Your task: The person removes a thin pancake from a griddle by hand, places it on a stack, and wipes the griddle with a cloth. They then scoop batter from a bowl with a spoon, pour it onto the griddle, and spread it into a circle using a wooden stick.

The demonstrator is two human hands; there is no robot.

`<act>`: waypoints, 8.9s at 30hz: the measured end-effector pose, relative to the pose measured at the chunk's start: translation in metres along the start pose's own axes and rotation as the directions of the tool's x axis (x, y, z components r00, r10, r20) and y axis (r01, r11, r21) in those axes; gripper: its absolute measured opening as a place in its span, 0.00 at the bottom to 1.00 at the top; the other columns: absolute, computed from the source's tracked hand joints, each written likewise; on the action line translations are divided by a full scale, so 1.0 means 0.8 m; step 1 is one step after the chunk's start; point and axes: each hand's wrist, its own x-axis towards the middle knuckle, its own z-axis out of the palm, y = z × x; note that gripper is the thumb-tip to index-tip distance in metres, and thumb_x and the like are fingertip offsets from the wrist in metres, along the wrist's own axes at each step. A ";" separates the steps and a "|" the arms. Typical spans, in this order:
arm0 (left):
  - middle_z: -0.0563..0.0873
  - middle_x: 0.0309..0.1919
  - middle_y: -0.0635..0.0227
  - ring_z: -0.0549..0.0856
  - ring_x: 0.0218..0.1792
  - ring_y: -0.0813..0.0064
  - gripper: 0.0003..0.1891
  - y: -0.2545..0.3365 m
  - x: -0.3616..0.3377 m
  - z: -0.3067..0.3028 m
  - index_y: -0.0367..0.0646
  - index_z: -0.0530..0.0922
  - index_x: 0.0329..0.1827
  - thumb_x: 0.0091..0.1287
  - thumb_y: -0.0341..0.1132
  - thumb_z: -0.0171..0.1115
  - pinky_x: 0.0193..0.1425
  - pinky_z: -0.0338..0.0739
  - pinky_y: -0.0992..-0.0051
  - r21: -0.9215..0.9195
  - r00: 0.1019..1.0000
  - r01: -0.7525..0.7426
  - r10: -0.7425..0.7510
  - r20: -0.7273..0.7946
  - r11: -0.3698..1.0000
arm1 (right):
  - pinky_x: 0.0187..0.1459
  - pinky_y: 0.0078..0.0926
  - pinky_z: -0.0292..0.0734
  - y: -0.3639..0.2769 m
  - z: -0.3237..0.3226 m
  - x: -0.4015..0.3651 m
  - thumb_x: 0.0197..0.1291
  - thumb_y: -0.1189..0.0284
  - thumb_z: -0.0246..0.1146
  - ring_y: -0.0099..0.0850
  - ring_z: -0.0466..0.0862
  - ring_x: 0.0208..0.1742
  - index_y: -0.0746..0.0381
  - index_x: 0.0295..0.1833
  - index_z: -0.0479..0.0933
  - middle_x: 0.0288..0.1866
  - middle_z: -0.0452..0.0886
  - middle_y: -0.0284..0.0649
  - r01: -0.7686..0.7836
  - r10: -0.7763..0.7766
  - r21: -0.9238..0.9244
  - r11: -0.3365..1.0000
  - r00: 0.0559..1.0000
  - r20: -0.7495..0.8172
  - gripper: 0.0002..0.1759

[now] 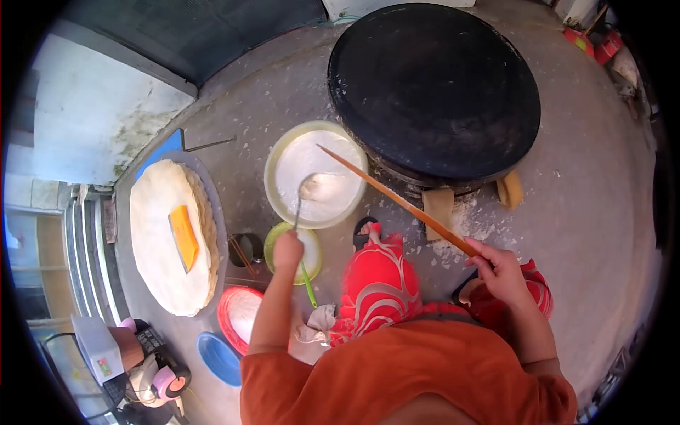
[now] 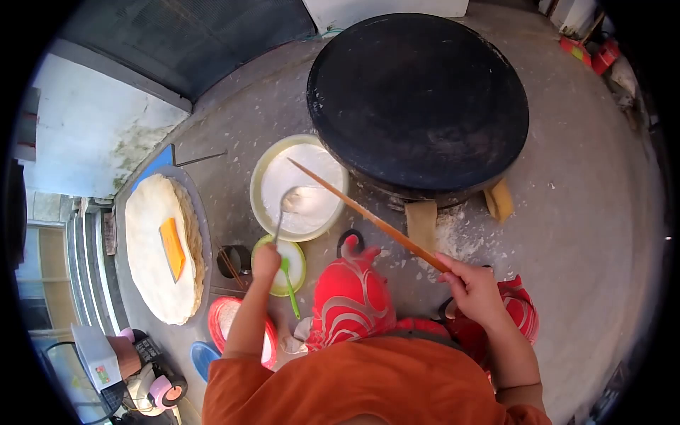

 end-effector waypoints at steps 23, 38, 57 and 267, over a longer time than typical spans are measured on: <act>0.80 0.32 0.45 0.79 0.38 0.47 0.12 0.037 0.015 0.018 0.38 0.76 0.33 0.63 0.37 0.46 0.42 0.72 0.54 0.162 0.994 -0.108 0.112 -0.016 0.981 | 0.29 0.15 0.69 0.001 0.006 0.005 0.56 0.82 0.54 0.19 0.72 0.22 0.55 0.58 0.71 0.27 0.79 0.35 0.040 -0.039 0.006 0.999 0.999 -0.023 0.23; 0.69 0.17 0.69 0.66 0.14 0.83 0.14 0.033 0.032 0.056 0.34 0.69 0.46 0.67 0.37 0.45 0.13 0.58 0.84 -0.743 0.775 0.597 0.020 0.631 0.303 | 0.26 0.13 0.69 0.008 0.007 0.008 0.58 0.81 0.54 0.16 0.70 0.20 0.55 0.59 0.70 0.28 0.80 0.33 0.018 -0.014 0.072 0.997 0.998 -0.065 0.22; 0.72 0.19 0.65 0.63 0.12 0.82 0.17 0.020 -0.116 -0.152 0.34 0.68 0.50 0.67 0.39 0.48 0.12 0.57 0.84 -0.803 0.798 0.531 0.479 0.367 -0.270 | 0.23 0.11 0.66 0.009 0.012 0.011 0.65 0.73 0.49 0.15 0.70 0.21 0.63 0.56 0.71 0.31 0.78 0.34 -0.023 0.026 0.444 0.896 1.000 0.000 0.15; 0.70 0.19 0.70 0.68 0.15 0.83 0.13 0.096 -0.025 -0.026 0.27 0.69 0.46 0.65 0.28 0.41 0.14 0.64 0.85 -0.350 0.728 0.526 0.197 0.656 -0.775 | 0.41 0.27 0.73 0.100 -0.197 0.331 0.60 0.74 0.48 0.36 0.80 0.36 0.60 0.58 0.67 0.35 0.80 0.44 0.075 -0.152 -0.148 0.986 0.764 -0.627 0.19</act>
